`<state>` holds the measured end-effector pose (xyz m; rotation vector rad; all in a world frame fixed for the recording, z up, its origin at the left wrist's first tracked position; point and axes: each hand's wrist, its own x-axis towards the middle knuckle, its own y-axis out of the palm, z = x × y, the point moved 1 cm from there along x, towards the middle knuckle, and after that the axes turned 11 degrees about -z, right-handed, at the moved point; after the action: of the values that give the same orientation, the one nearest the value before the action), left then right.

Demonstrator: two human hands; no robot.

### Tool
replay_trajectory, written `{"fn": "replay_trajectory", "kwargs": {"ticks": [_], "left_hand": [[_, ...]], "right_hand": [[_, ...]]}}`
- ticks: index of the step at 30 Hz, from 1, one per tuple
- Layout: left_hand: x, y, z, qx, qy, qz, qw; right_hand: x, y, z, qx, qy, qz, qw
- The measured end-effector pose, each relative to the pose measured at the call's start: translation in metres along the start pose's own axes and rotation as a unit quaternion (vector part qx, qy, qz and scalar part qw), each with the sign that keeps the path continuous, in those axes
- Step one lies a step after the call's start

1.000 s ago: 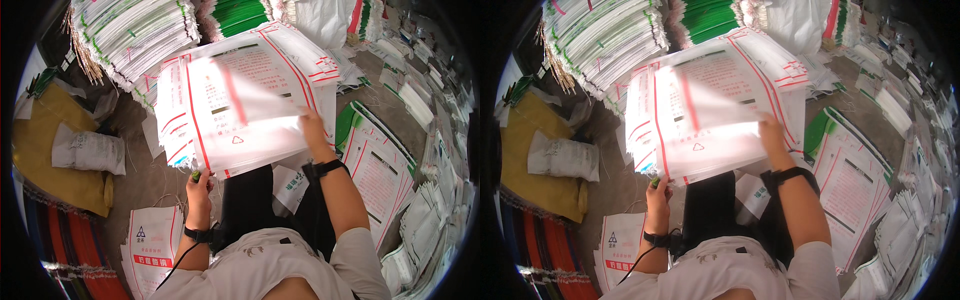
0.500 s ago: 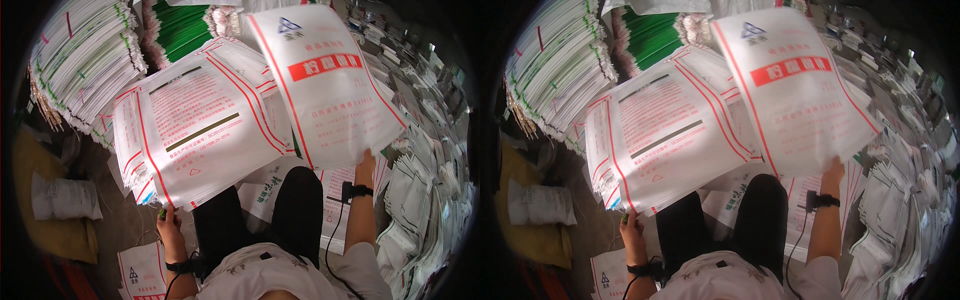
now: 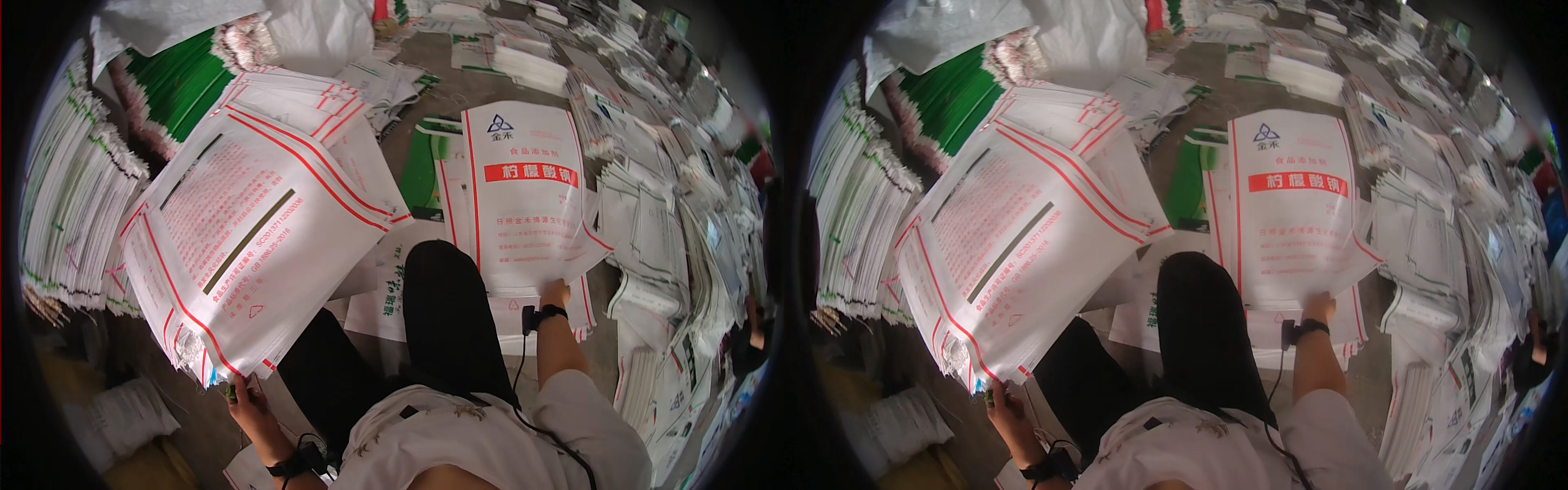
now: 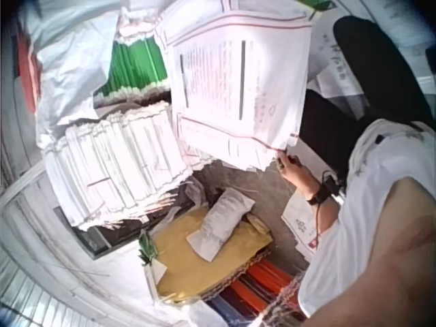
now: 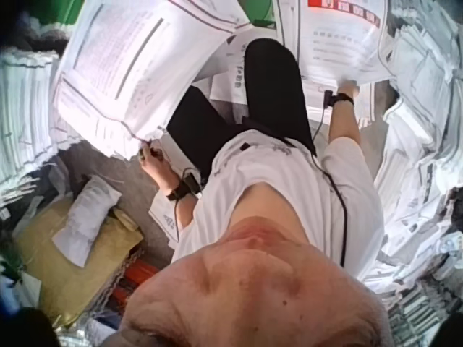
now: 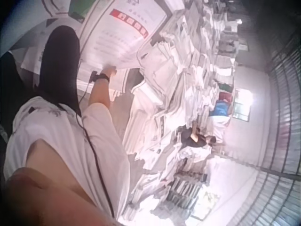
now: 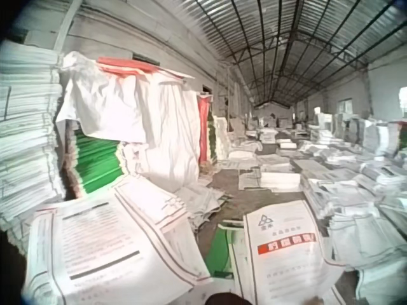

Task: Sorting and counting large plastic bags on the floor of a warehouse.

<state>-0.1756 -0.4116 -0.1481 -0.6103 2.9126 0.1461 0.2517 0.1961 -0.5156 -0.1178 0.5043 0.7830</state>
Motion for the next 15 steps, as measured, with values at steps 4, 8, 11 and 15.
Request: {"fn": "replay_trajectory", "kwargs": {"ticks": [4,8,11,15], "left_hand": [[0.019,-0.003,0.025,0.021,-0.008,0.01,1.0],[0.004,-0.021,0.0,0.034,0.033,-0.007,0.999],[0.011,-0.006,0.009,0.022,0.005,0.027,0.999],[-0.001,-0.011,-0.004,0.032,0.031,-0.014,0.999]], "right_hand": [[0.047,-0.038,-0.067,-0.52,-0.366,0.112,0.763],[-0.072,-0.044,-0.04,-0.862,-0.316,0.258,0.302],[-0.016,-0.081,-0.069,-0.852,-0.34,0.252,0.308],[-0.064,-0.091,-0.089,-0.797,-0.387,0.333,0.321]]}}
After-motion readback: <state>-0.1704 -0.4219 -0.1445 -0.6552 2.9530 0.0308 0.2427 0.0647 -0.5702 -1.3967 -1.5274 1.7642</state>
